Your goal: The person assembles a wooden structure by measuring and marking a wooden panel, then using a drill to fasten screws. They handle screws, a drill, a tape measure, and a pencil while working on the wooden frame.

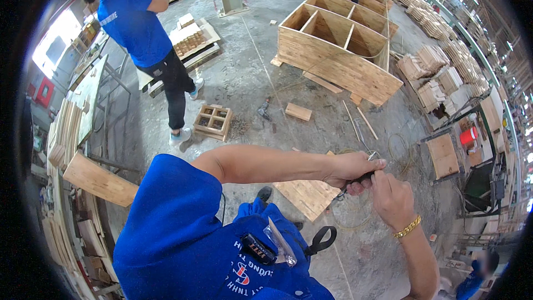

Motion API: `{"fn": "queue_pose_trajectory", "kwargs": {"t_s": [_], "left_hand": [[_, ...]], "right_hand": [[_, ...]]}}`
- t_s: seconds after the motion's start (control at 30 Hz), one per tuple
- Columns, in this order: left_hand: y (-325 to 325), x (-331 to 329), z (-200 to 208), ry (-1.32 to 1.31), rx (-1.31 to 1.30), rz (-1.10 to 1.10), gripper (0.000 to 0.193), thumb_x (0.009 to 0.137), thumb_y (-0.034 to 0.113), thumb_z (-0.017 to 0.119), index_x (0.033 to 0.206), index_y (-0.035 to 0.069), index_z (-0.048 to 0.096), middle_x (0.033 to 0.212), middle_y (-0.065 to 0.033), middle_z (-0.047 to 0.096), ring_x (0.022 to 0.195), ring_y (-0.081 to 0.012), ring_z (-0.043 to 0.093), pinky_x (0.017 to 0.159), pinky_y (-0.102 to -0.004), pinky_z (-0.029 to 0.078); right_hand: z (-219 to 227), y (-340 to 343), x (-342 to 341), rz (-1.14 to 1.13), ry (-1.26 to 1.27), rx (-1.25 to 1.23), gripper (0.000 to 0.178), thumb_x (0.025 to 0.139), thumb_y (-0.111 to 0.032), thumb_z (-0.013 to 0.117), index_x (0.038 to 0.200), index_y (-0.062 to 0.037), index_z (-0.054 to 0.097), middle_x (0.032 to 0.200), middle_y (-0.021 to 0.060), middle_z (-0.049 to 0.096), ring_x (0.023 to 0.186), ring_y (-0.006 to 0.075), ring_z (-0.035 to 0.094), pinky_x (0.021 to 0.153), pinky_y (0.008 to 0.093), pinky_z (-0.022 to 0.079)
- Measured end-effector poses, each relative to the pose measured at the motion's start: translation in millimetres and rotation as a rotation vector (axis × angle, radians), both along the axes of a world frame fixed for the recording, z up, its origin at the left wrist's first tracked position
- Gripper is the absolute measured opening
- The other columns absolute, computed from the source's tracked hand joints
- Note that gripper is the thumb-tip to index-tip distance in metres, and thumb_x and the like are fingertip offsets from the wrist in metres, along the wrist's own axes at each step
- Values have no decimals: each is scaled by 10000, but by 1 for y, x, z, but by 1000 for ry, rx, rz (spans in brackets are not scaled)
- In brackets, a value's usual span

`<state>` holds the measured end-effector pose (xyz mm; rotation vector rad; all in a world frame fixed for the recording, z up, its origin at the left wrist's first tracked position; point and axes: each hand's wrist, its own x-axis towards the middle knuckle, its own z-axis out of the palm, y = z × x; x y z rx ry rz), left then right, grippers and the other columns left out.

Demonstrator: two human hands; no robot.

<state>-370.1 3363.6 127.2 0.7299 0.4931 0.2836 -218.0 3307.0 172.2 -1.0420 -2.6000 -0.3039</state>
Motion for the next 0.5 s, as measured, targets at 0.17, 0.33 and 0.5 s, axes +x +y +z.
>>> {"fn": "queue_pose_trajectory", "kwargs": {"t_s": [0.17, 0.33, 0.5], "left_hand": [[11, 8, -6, 190, 403, -596, 388, 940, 374, 412, 692, 80, 464, 519, 13, 395, 395, -71, 347, 341, -216, 257], [40, -16, 14, 81, 188, -164, 393, 954, 361, 377, 1002, 32, 587, 532, 26, 437, 392, -68, 342, 339, -211, 243], [27, -22, 31, -63, 92, 76, 397, 951, 301, 378, 1130, -31, 500, 637, -20, 513, 474, -113, 424, 422, -243, 328]], "right_hand": [[25, -14, 11, 114, -425, -113, 108, 725, -78, 584, 826, -74, 543, 598, 43, 470, 468, 210, 509, 404, 327, 403], [33, -12, 13, 61, -146, -30, 142, 702, -116, 601, 833, -84, 556, 606, 20, 471, 492, 181, 528, 422, 304, 415], [38, -33, 17, -181, 434, -95, 153, 761, -63, 616, 912, -48, 595, 689, 31, 560, 531, 148, 551, 460, 267, 425]]}}
